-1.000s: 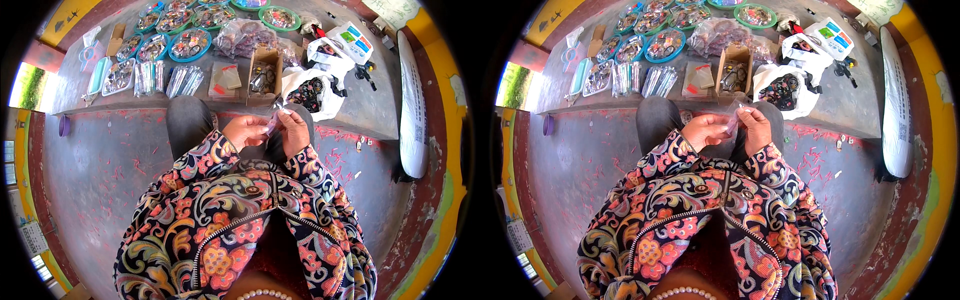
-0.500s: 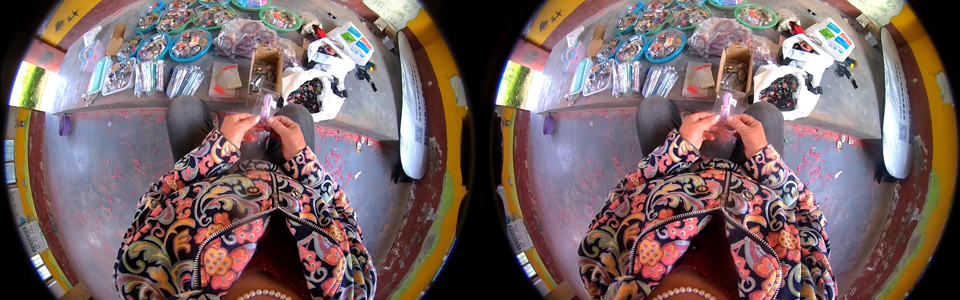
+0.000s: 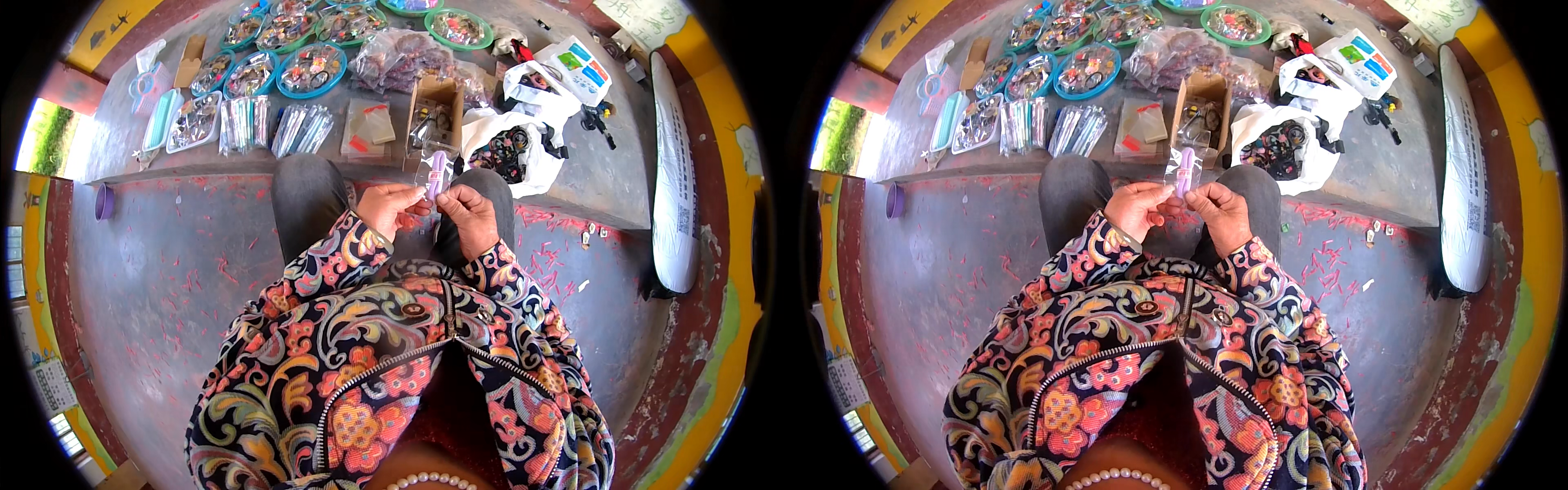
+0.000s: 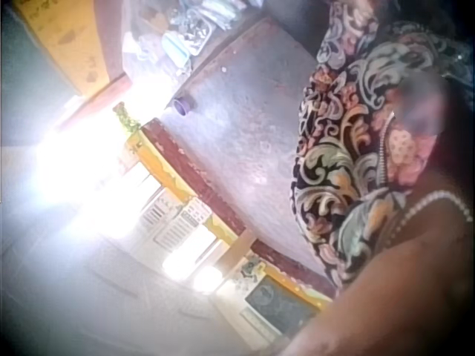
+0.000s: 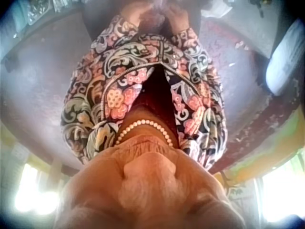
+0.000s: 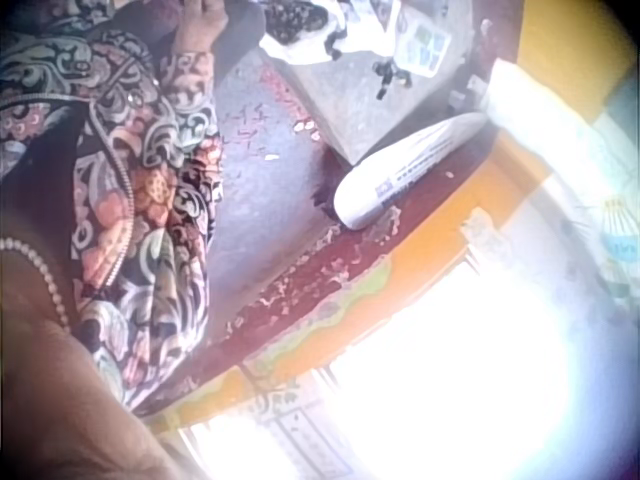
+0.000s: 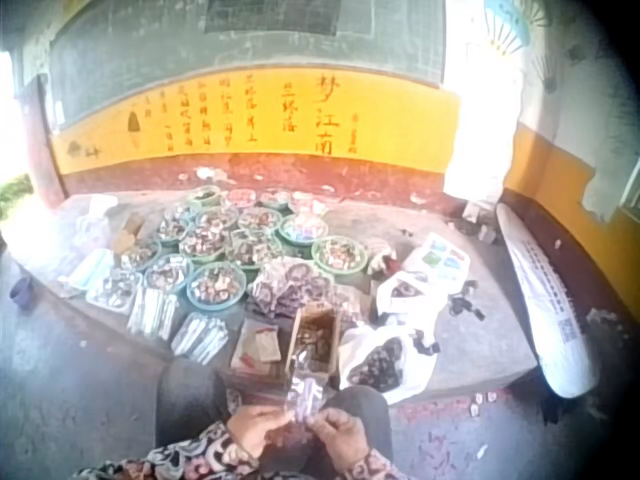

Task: The person sits on the floor and repeatedly picks up small hair accessories, places them into clear plastic bags, and seals the bags. The person handles the items one by one, organizing them into a pile of packaged goods.

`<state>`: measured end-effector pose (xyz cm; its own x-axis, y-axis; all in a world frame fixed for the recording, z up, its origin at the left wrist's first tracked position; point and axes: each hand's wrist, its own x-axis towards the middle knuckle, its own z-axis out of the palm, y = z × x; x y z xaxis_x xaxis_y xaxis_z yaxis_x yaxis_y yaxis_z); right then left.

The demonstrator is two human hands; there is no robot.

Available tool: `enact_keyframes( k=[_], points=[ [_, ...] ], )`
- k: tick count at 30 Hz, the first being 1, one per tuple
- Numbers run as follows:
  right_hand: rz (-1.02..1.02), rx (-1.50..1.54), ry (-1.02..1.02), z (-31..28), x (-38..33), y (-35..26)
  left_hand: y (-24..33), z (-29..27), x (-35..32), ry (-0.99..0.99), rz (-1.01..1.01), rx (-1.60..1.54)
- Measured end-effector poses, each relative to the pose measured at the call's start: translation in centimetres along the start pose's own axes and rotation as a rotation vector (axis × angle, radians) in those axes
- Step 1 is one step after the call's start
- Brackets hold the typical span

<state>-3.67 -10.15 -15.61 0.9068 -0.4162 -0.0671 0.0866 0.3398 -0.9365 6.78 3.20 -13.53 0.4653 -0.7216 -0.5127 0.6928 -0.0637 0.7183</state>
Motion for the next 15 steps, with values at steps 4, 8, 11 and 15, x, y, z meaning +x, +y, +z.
enact_keyframes(
  k=[4, 8, 11, 15],
  points=[
    [-0.029, -0.021, -0.034, 0.2, -0.2, -0.1, -0.5, -0.2, -0.1, -0.005, -0.008, -0.097],
    [-0.006, -0.101, -0.07, -0.6, -0.3, 0.3, 0.0, -0.6, -0.2, -0.091, -0.061, -0.072],
    [0.025, -0.136, -0.118, -0.9, -0.4, 0.3, 0.4, -0.7, -0.5, -0.154, -0.088, -0.057],
    [0.078, -0.212, -0.182, -0.8, -0.4, 0.7, -0.4, -0.9, -0.3, -0.105, -0.048, 0.001]
  ],
)
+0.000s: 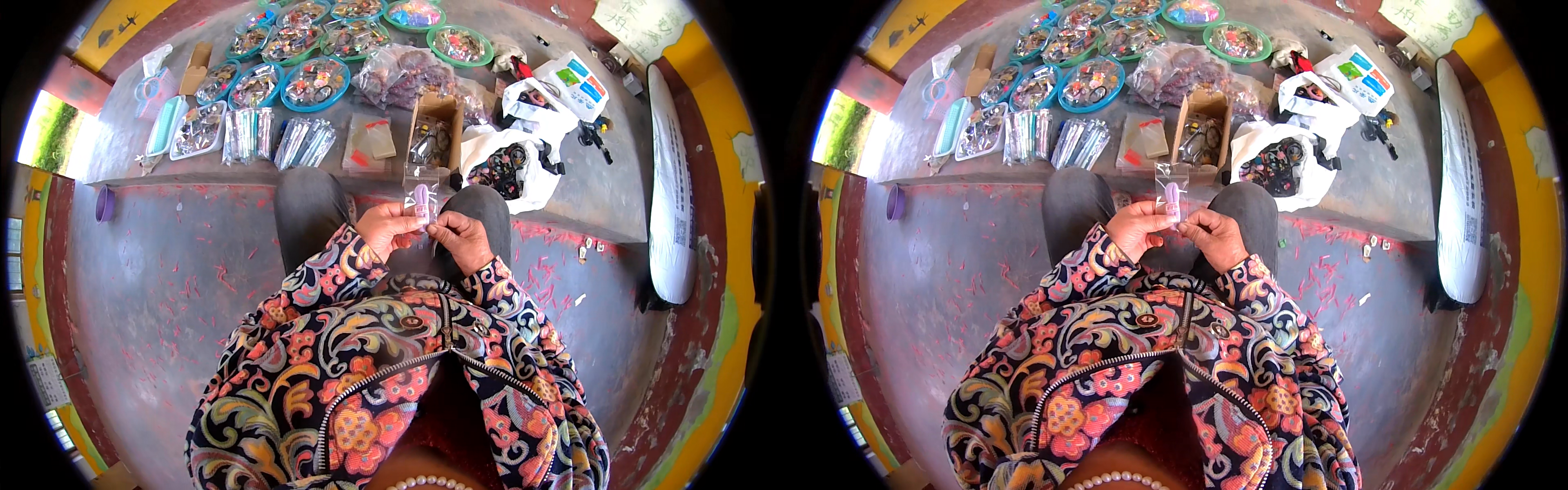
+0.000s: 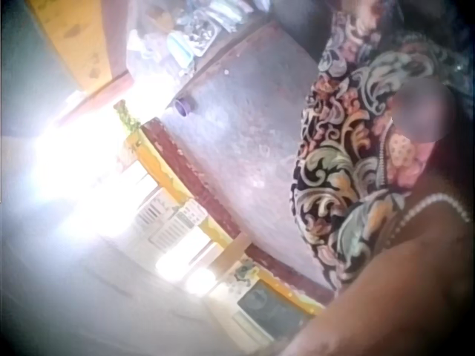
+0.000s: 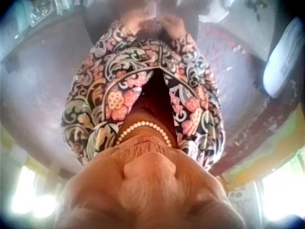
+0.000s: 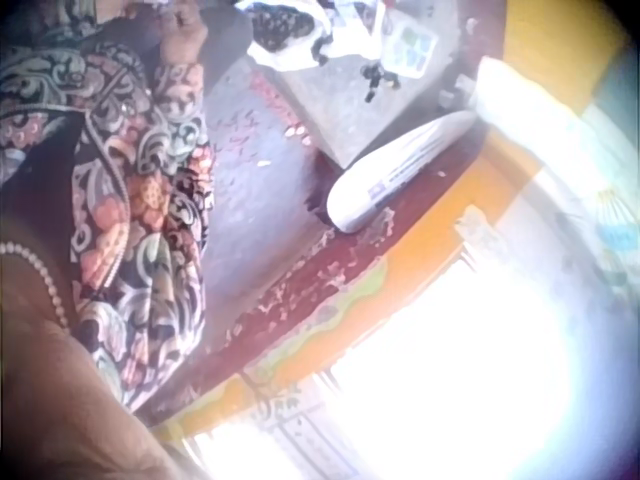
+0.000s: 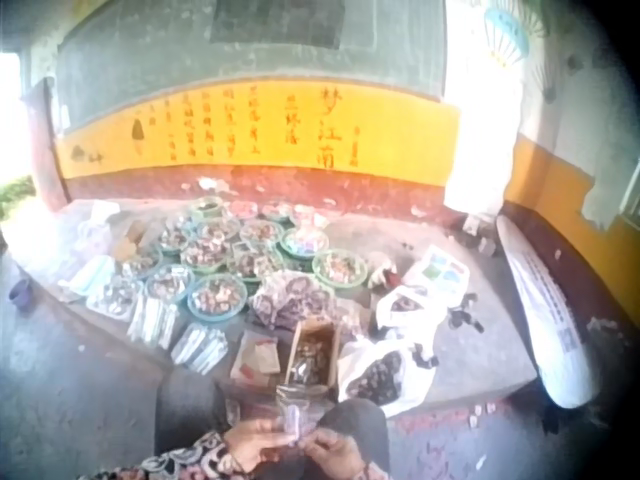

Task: The person sits on the floor and repeatedly picks up small hair accessories, places them into clear plastic bags, and seals the bags. The person handles the items one by one, organizing them into a pile of packaged goods.

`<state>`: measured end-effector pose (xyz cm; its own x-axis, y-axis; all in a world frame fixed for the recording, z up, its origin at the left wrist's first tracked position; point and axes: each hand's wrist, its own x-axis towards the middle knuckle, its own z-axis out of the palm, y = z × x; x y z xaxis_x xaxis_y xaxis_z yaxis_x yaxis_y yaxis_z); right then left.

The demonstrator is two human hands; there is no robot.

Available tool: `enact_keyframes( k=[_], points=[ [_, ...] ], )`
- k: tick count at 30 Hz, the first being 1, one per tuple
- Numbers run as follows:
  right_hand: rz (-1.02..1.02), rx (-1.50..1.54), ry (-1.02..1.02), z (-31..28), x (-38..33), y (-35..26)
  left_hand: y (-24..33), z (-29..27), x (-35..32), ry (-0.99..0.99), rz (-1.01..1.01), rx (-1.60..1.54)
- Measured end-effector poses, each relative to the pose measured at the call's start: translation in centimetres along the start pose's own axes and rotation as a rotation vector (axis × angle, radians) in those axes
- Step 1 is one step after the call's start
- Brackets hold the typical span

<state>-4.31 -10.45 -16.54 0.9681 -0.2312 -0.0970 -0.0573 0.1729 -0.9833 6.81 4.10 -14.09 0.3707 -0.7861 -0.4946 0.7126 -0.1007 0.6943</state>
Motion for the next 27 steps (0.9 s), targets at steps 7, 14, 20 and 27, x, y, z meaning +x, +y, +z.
enact_keyframes(
  k=[7, 14, 20, 27],
  points=[
    [0.044, -0.003, 0.021, 0.3, 0.0, 0.1, -0.4, 0.3, -0.2, 0.141, 0.061, -0.003],
    [0.032, 0.058, -0.027, 0.3, -0.8, -0.7, 1.7, 0.5, -1.3, 0.084, 0.13, -0.042],
    [0.006, -0.101, -0.068, 0.8, -1.2, -1.3, 1.9, 0.2, -1.4, 0.009, 0.036, -0.139],
    [0.005, -0.26, -0.023, 1.1, -0.7, -1.9, 1.9, 0.6, -1.7, 0.052, 0.082, -0.065]
  ],
)
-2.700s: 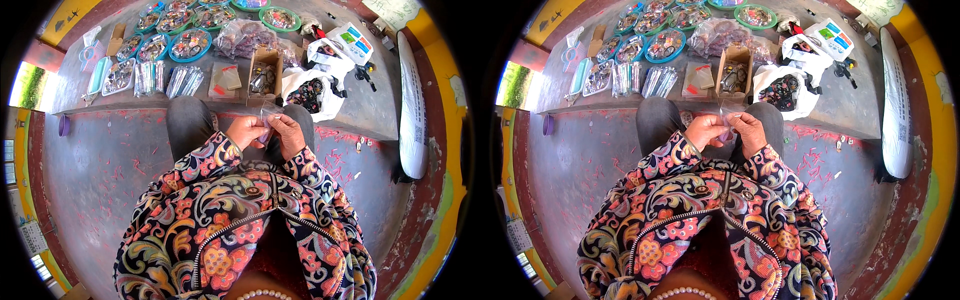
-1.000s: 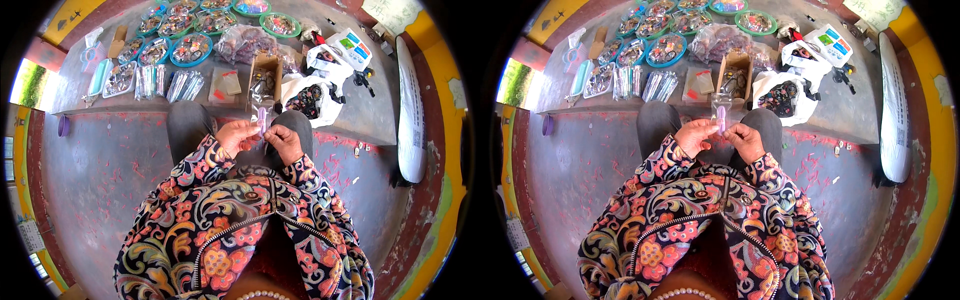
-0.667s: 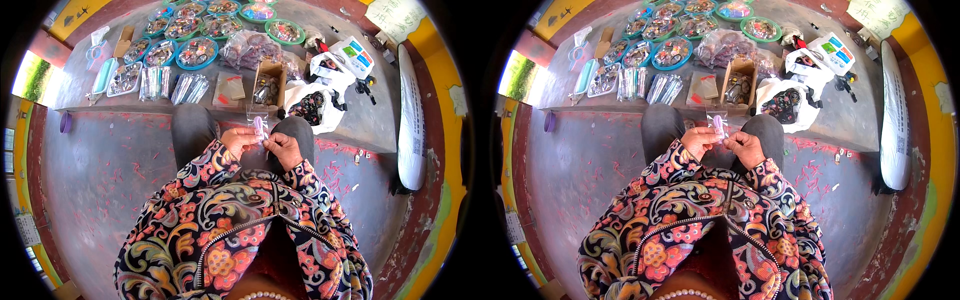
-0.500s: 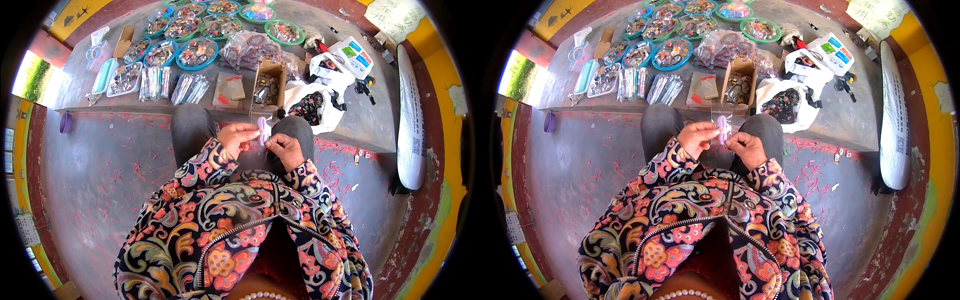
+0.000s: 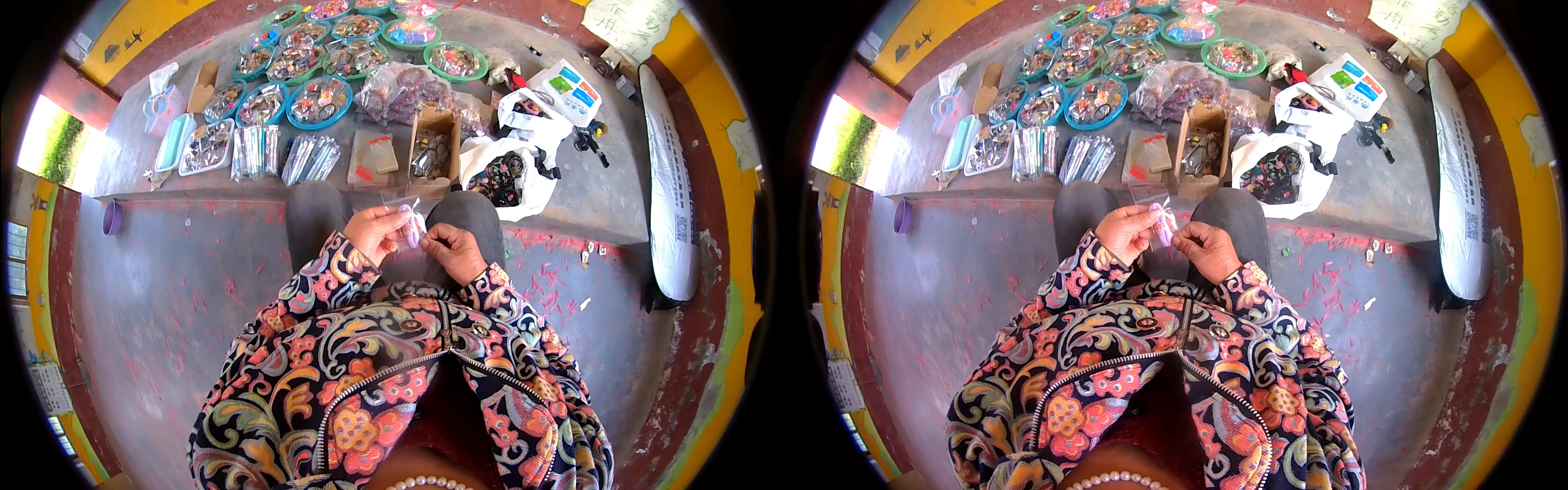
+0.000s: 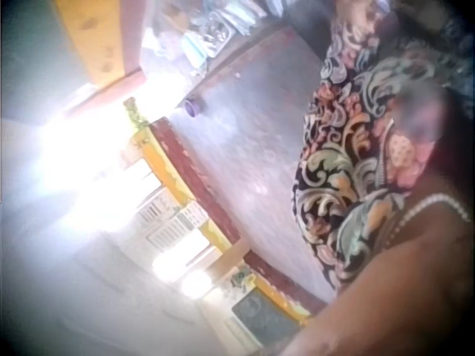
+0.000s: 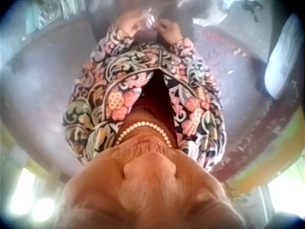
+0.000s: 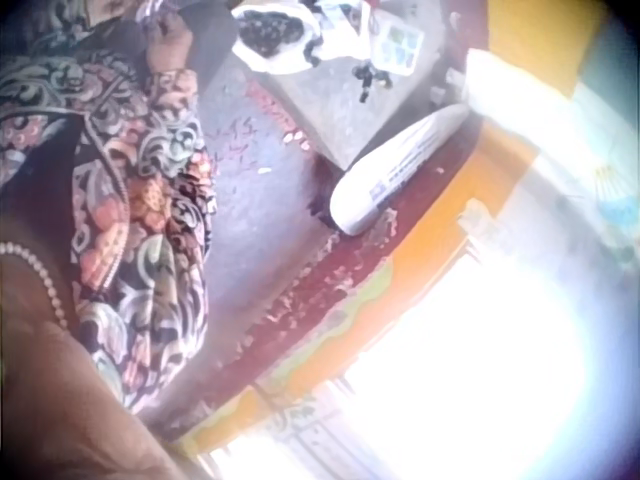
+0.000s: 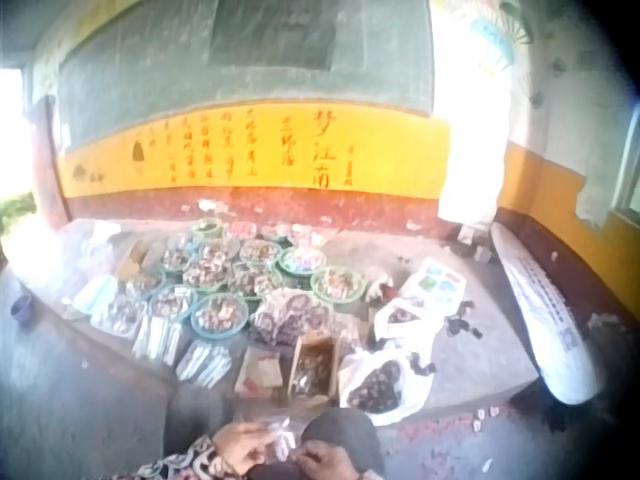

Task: The person sits on the floor and repeatedly picks up small hair accessories, places them into clear plastic bags, and seals the bags. The person handles the items one by one, organizing them into a pile of packaged goods.

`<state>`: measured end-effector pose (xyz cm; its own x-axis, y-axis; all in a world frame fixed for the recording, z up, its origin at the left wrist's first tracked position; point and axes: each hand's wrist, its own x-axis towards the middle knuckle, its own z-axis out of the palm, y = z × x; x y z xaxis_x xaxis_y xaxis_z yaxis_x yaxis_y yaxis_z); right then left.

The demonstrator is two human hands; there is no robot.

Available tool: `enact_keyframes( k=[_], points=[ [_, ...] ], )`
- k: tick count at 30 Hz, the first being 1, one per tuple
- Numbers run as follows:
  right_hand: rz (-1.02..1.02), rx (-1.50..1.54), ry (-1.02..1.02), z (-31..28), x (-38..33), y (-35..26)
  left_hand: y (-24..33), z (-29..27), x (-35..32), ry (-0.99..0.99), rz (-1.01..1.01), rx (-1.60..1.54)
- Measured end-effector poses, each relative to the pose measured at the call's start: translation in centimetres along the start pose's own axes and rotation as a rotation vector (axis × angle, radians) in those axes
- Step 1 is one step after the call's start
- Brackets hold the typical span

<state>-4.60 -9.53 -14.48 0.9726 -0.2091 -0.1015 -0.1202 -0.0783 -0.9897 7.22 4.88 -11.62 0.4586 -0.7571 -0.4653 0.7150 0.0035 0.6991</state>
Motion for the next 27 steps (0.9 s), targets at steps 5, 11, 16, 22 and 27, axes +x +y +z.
enact_keyframes(
  k=[5, 11, 16, 22, 27],
  points=[
    [0.06, 0.317, 0.027, 0.3, 0.6, 0.3, -0.2, -0.1, 0.3, 0.035, 0.083, -0.049],
    [0.1, 0.214, 0.033, 0.3, 1.1, 1.4, -0.5, -0.3, 0.7, 0.039, 0.097, -0.181],
    [0.055, 0.18, 0.113, 0.2, 2.3, 0.7, -1.2, -0.9, 1.6, 0.137, 0.092, -0.127],
    [-0.035, 0.019, 0.008, -1.3, 4.6, 0.5, -1.3, -0.3, 1.5, 0.211, 0.063, -0.063],
    [0.073, 0.064, 0.266, -5.8, 10.4, -0.4, -1.1, -1.7, 1.1, 0.244, 0.136, -0.078]
  ],
)
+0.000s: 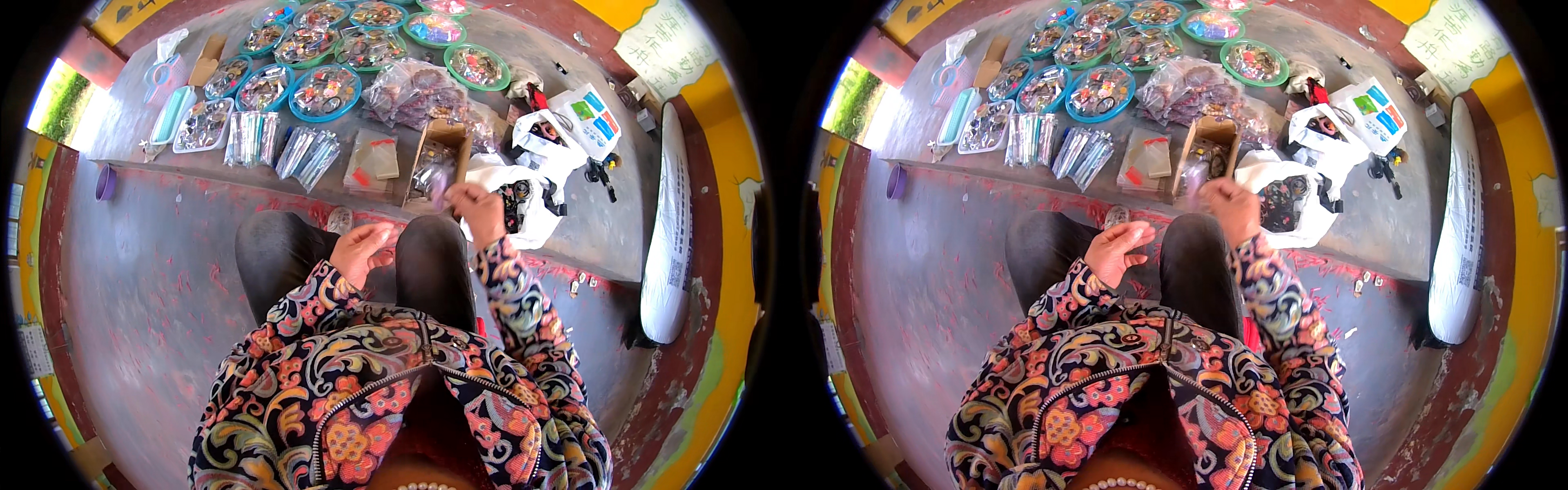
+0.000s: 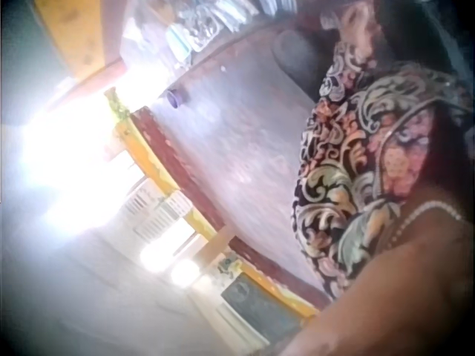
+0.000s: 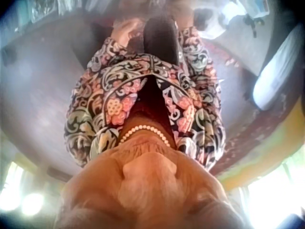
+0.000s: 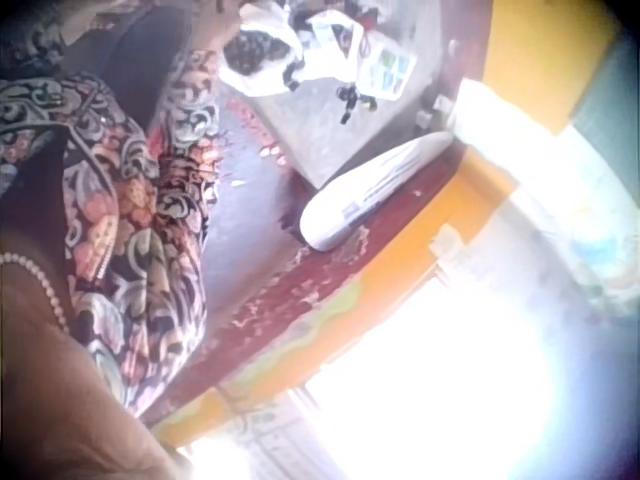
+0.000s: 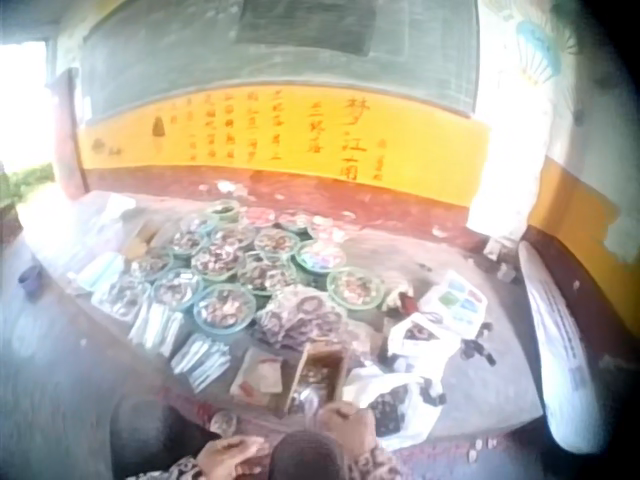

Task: The person sits on the floor and repeatedly picks up small hair accessories, places them into clear plastic bags, and seals the bags. The person handles the items one by one, organizing them into a pile of packaged goods.

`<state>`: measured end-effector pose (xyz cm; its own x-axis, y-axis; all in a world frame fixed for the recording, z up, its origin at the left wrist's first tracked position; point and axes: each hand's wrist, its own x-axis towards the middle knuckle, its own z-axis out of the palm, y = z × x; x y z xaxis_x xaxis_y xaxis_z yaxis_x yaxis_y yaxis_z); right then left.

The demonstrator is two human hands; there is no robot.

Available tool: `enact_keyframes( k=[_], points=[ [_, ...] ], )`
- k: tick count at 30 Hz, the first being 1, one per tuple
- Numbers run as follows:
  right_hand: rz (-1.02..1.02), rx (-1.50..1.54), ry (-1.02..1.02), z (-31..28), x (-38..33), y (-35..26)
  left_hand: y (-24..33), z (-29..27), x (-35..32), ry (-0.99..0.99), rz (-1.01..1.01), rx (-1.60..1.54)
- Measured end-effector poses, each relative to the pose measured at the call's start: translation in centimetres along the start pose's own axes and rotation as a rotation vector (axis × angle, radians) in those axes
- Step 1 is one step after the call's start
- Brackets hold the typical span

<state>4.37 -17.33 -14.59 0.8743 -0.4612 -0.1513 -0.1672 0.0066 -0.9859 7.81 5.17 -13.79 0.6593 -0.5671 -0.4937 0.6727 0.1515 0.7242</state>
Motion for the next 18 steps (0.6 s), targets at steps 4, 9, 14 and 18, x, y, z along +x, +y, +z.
enact_keyframes(
  k=[4, 9, 14, 18],
  points=[
    [-0.059, -0.084, 0.074, -1.3, 7.1, 1.2, -0.5, -1.5, -0.7, 0.054, -0.043, 0.055],
    [0.09, -0.318, -0.067, -1.3, 12.1, 9.5, -0.5, -1.7, -1.3, 0.039, -0.071, 0.122],
    [0.029, -0.533, -0.078, 0.1, 9.4, 7.8, -0.9, -2.9, -1.3, 0.061, -0.072, 0.146],
    [-0.099, -0.543, -0.052, -0.1, 4.1, 4.4, -1.2, -3.2, -0.8, 0.084, -0.092, 0.153]
  ],
)
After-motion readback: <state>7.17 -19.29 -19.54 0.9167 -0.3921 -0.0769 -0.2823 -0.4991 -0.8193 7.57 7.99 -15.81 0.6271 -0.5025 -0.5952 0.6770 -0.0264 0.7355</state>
